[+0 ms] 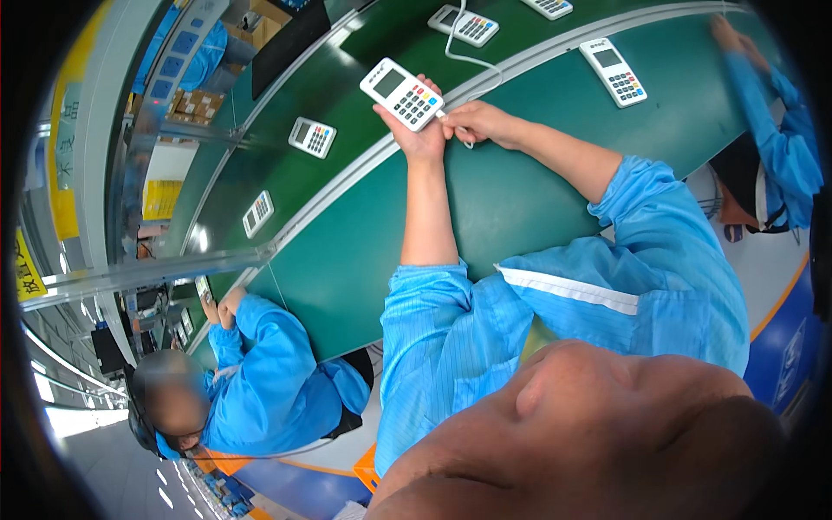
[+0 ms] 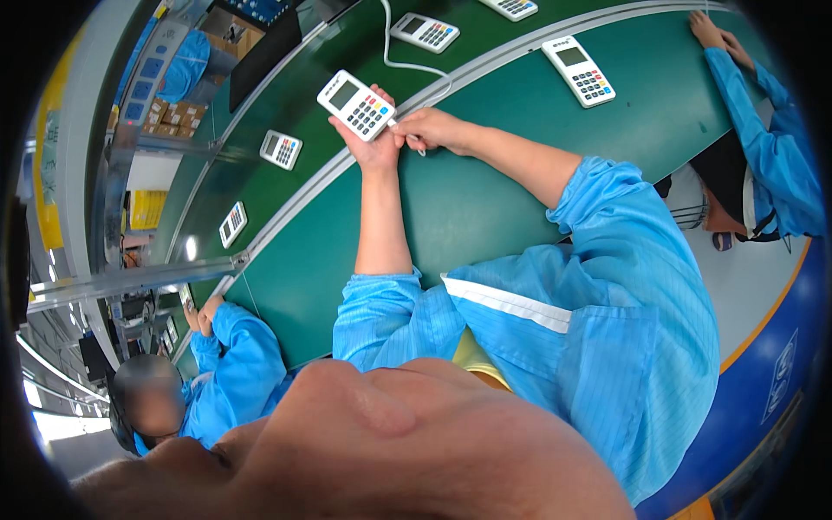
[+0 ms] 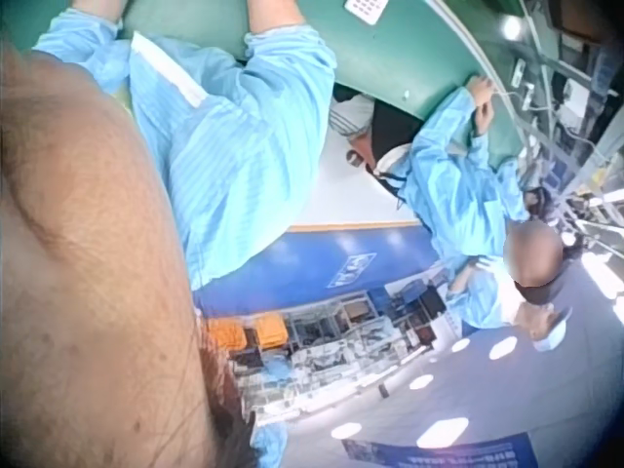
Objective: Testing electronic calculators or POS terminals by plugging in cables and verifying operation on an assembly line.
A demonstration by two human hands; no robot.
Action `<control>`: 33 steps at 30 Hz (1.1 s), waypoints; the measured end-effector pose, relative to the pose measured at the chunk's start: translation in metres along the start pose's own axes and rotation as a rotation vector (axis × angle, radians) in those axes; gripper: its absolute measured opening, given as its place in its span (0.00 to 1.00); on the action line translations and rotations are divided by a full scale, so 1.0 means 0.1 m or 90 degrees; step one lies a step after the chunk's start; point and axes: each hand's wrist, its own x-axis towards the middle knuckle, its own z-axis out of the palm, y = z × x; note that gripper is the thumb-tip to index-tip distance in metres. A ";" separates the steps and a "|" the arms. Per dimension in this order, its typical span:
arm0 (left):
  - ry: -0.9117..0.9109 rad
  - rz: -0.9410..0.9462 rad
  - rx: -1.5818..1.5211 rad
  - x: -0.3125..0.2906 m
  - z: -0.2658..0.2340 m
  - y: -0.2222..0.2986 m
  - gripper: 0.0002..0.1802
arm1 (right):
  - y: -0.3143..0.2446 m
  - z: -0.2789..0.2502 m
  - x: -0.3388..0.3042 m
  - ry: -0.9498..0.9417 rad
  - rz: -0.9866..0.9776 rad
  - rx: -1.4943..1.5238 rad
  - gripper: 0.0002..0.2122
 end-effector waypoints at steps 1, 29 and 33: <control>0.034 -0.002 0.021 0.00 0.02 -0.01 0.42 | -0.01 -0.01 0.00 -0.006 0.005 0.004 0.15; -0.188 0.001 0.895 -0.31 0.36 -0.62 0.11 | -0.29 -1.40 -0.19 0.373 -0.149 -0.032 0.15; -0.180 -0.017 0.969 -0.29 0.35 -0.61 0.11 | -0.25 -1.43 -0.15 0.359 -0.155 -0.053 0.15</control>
